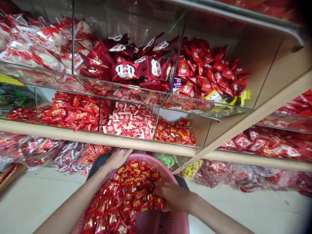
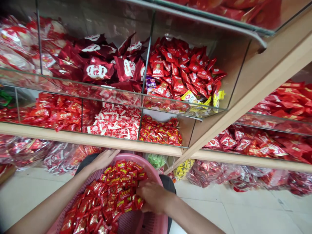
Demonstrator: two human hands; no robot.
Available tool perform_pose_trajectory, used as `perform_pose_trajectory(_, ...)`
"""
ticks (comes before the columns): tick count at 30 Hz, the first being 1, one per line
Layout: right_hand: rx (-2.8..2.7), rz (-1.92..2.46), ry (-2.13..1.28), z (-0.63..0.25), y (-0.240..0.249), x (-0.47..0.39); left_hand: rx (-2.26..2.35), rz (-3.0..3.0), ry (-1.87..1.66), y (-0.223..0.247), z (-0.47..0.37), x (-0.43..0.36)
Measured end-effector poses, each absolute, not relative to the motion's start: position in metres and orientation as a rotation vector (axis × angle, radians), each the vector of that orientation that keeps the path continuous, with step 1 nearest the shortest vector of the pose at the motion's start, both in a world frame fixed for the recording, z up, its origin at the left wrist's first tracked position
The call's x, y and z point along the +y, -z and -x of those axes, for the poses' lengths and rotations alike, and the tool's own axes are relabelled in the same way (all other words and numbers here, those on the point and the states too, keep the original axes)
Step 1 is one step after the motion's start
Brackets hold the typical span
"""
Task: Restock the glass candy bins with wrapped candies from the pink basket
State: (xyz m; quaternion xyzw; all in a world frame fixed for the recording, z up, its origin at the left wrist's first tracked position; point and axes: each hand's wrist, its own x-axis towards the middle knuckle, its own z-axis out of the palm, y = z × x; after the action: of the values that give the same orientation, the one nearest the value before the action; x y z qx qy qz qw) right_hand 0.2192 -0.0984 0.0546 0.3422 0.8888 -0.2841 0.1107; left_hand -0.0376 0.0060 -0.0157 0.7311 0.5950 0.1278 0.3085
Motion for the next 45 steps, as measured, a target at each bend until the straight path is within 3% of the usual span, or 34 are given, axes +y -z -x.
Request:
perform_pose_trajectory(5, 2.540, -1.040, 0.478, -0.209, -0.015, -0.122, 1.547, -1.943, -0.345, 0.018, 0.038, 0.008)
perform_pose_trajectory(14, 2.688, -1.063, 0.154, -0.199, 0.021, -0.142, 1.551, -1.940, -0.338, 0.019, 0.039, 0.008)
perform_pose_trajectory(38, 2.440, -1.529, 0.154, -0.202, 0.021, -0.134, 1.552, -1.924, -0.307, 0.020, 0.038, 0.009)
perform_pose_trajectory(45, 2.448, -1.562, 0.268, -0.200, 0.002, -0.138, 1.554, -1.912, -0.321, 0.017, 0.037, 0.008)
